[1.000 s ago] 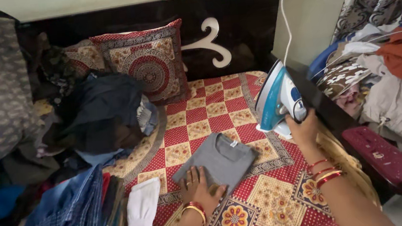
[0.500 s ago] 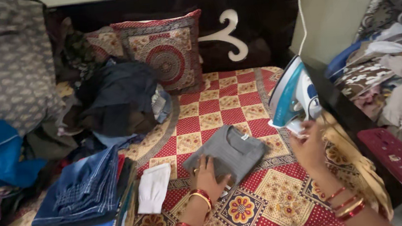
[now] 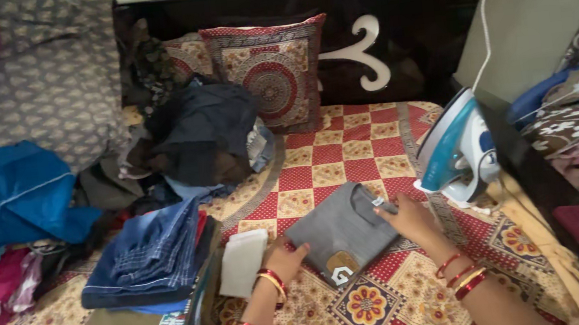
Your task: The person irons a gray t-shirt and a dark blue t-shirt on a bed using a handheld electric iron. They smooth each garment, move the iron across the fabric, and fold the shirts after ironing.
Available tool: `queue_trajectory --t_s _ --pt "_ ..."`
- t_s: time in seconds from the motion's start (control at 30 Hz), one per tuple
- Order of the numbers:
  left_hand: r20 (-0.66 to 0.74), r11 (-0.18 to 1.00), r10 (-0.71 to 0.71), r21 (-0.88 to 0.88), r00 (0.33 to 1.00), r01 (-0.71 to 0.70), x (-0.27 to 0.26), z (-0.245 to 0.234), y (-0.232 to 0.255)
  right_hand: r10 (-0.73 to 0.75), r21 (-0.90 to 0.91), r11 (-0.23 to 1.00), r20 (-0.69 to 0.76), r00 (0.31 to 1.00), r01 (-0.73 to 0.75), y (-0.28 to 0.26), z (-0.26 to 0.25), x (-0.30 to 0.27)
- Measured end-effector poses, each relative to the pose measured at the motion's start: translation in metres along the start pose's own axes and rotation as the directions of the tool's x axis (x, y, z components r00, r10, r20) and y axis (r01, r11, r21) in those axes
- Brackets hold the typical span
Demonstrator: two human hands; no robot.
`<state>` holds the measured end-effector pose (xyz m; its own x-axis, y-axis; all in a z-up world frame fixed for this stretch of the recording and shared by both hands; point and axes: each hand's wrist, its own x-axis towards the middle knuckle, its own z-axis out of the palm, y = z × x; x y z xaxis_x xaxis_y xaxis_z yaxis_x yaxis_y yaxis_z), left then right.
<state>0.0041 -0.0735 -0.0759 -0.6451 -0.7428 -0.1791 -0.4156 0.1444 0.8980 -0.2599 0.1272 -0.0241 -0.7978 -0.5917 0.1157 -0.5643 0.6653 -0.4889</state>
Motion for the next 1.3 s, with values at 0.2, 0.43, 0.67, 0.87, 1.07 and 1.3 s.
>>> queue_trajectory --t_s 0.2,0.43,0.67,0.87,1.07,1.3 --pt "0.208 0.842 -0.218 -0.453 0.953 0.292 0.020 0.027 -0.004 0.015 -0.040 0.999 0.099 0.995 -0.011 0.019 0.032 0.045" --pt "-0.257 0.861 0.077 -0.470 0.963 -0.194 0.018 0.080 -0.023 0.016 0.188 0.981 0.180 0.983 -0.051 0.053 0.048 0.077" --pt "-0.193 0.771 0.124 -0.599 0.973 -0.217 0.021 0.111 -0.020 -0.040 0.217 0.976 0.174 0.984 0.001 0.057 0.048 0.091" --pt "-0.261 0.771 0.255 -0.527 0.931 -0.359 0.001 0.085 0.012 -0.266 0.333 0.903 -0.065 0.962 0.272 0.051 0.056 0.111" --pt "-0.459 0.798 0.359 -0.300 0.813 -0.522 -0.040 0.011 0.071 -0.333 0.261 0.897 -0.136 0.933 0.358 -0.026 0.015 0.136" --pt "-0.665 0.607 0.319 -0.404 0.676 -0.684 -0.121 -0.121 0.119 -0.436 0.381 0.820 -0.067 0.897 0.427 -0.237 -0.055 0.081"
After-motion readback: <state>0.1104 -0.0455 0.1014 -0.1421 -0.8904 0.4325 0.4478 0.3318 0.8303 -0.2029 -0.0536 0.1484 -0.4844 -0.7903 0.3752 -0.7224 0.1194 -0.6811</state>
